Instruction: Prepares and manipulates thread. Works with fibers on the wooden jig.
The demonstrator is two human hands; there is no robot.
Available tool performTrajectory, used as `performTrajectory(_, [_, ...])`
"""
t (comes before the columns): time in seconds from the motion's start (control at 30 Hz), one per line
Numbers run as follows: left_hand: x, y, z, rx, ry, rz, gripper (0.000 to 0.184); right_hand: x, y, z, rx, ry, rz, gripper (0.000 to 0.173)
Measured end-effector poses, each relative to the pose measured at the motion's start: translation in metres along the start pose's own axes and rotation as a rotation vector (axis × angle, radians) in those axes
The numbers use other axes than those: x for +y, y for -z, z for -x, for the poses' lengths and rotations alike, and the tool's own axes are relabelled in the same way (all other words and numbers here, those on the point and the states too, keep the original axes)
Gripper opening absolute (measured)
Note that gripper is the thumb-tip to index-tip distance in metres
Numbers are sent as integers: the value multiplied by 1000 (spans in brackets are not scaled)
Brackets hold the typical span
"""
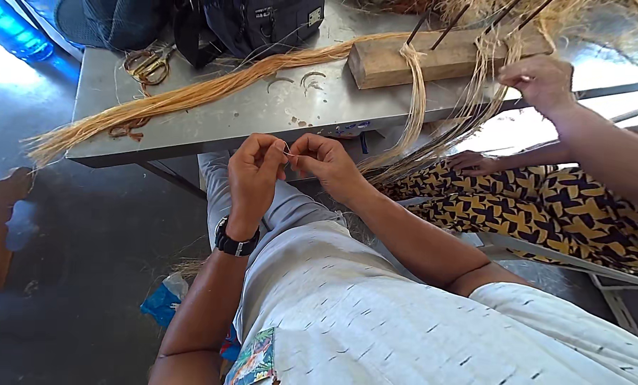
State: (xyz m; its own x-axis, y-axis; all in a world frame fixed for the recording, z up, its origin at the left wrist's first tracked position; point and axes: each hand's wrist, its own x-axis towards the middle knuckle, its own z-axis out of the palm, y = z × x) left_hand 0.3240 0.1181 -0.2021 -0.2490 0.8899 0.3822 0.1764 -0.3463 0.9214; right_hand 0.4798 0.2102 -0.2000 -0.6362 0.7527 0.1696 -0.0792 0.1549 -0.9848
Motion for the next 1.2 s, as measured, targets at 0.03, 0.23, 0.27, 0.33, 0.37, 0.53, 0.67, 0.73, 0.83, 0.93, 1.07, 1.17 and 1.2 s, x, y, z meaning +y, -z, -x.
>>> performTrajectory(0.03, [-1,-2,0,14,-9,4,13,1,-1,-1,18,16,-12,4])
performTrajectory(0.23, [-9,-7,3,20,70,-1,21,-2,1,-5,43,-77,-149,8])
performTrajectory(0.27, [-10,-7,5,-10,97,-9,22,-2,1,-5,54,-92,-164,9])
performTrajectory(0.33, [-14,-7,9,-81,136,-17,21,-2,0,-3,81,-104,-183,11])
performTrajectory(0.37, [-17,-7,12,-100,143,-18,18,-2,-2,0,101,-104,-175,13])
performTrajectory(0.53, [-28,-11,17,-106,69,-91,15,-5,-8,1,130,-149,-230,15])
performTrajectory(0.67, [-31,-14,17,-113,-9,-178,14,-11,-16,1,141,-163,-303,17])
performTrajectory(0.73, [-31,-15,17,-105,-52,-229,15,-12,-19,1,151,-168,-322,17])
performTrajectory(0.83, [-30,-16,18,-103,-109,-277,15,-10,-21,2,169,-170,-323,19])
performTrajectory(0.93, [-31,-18,19,-100,-140,-293,15,-10,-22,3,178,-175,-324,19])
performTrajectory(1.07, [-31,-22,19,-91,-168,-317,17,-13,-22,3,193,-197,-354,18])
performTrajectory(1.17, [-31,-23,18,-92,-159,-318,16,-12,-22,2,202,-202,-366,19])
performTrajectory(1.2, [-31,-22,17,-104,-144,-317,16,-12,-21,1,208,-196,-362,18])
